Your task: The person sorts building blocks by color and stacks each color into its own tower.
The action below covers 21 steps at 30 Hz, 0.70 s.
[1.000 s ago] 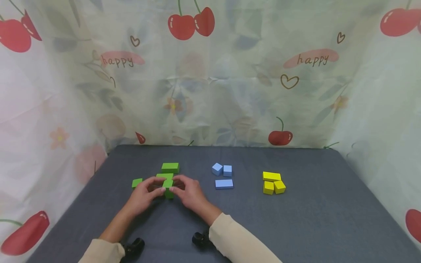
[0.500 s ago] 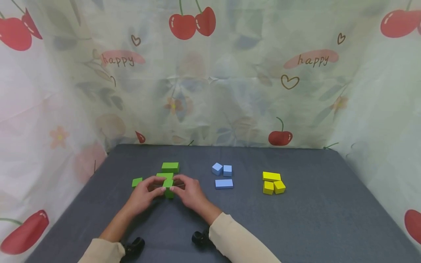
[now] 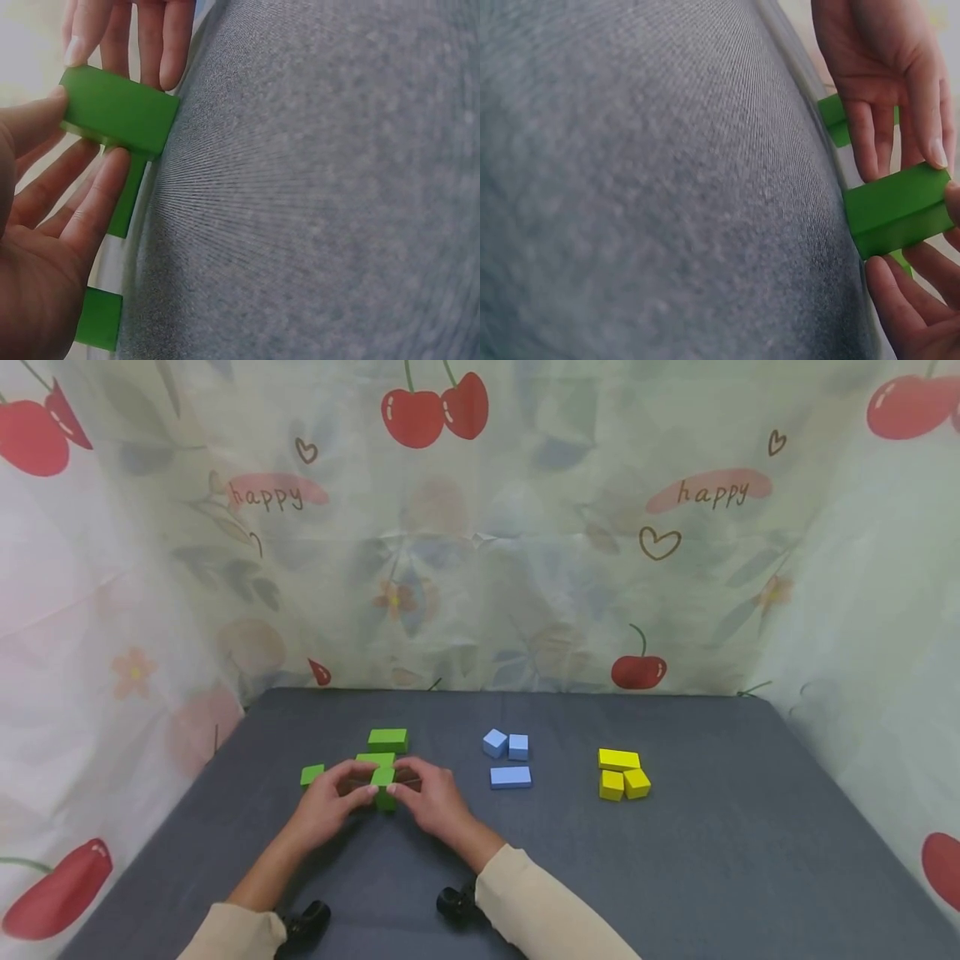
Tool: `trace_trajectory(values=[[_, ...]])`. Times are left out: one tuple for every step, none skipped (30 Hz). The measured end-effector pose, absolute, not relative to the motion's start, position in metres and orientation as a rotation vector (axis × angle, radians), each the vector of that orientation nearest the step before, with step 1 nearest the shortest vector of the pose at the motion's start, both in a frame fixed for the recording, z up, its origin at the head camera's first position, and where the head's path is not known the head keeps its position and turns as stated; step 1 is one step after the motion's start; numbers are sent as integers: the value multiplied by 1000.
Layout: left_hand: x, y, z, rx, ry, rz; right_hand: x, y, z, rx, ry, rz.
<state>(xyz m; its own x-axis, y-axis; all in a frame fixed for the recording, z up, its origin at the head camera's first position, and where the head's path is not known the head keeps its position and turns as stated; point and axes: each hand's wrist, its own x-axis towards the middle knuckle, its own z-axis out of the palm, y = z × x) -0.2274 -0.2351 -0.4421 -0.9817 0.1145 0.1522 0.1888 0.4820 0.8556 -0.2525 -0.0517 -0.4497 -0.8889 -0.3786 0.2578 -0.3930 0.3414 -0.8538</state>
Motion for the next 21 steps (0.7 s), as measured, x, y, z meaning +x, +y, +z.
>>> trace_trajectory(values=[[-227, -235, -442, -270, -2642, -1536, -253, -52, -450, 733, -2557, 1644], [-228, -235, -441, -267, -2641, -1539, -252, -52, -450, 726, -2553, 1653], [-228, -235, -441, -265, -2644, -1538, -252, -52, -451, 719, -2549, 1664], [-228, -234, -441, -259, -2644, -1539, -252, -53, -451, 710, -2548, 1672], [-228, -234, -440, -269, -2643, -1537, -252, -53, -451, 704, -2547, 1676], [-228, -234, -440, -263, -2644, -1536, -252, -53, -451, 699, -2544, 1684], [-228, -234, -440, -259, -2643, -1536, -251, -54, -452, 694, -2540, 1692], [-228, -234, -440, -253, -2641, -1541, -251, -54, -452, 690, -2538, 1696], [-228, -234, -440, -254, -2642, -1538, -251, -54, -452, 690, -2535, 1698], [-228, -234, -441, -255, -2642, -1538, -251, -54, -452, 689, -2532, 1696], [-228, -234, -441, -260, -2644, -1536, -251, -54, -452, 690, -2528, 1697], [-228, -234, -441, -249, -2647, -1539, -251, -54, -452, 693, -2523, 1698], [-228, -234, -441, -254, -2647, -1539, -251, -54, -452, 696, -2522, 1693], [-228, -234, -441, -255, -2646, -1541, -252, -54, -453, 699, -2523, 1685], [-228, -234, -441, -258, -2646, -1538, -252, -54, -453, 702, -2525, 1681], [-228, -234, -441, -258, -2647, -1538, -252, -54, -453, 707, -2525, 1677], [-228, -234, -441, -255, -2649, -1537, -252, -54, -453, 711, -2525, 1675], [-228, -234, -441, -259, -2649, -1538, -252, -54, -454, 713, -2527, 1671], [-228, -235, -440, -258, -2652, -1536, -253, -54, -454, 716, -2524, 1670], [-228, -235, -439, -257, -2658, -1534, -253, -54, -455, 717, -2522, 1674], [-228, -235, -438, -261, -2664, -1530, -253, -54, -455, 716, -2522, 1676]])
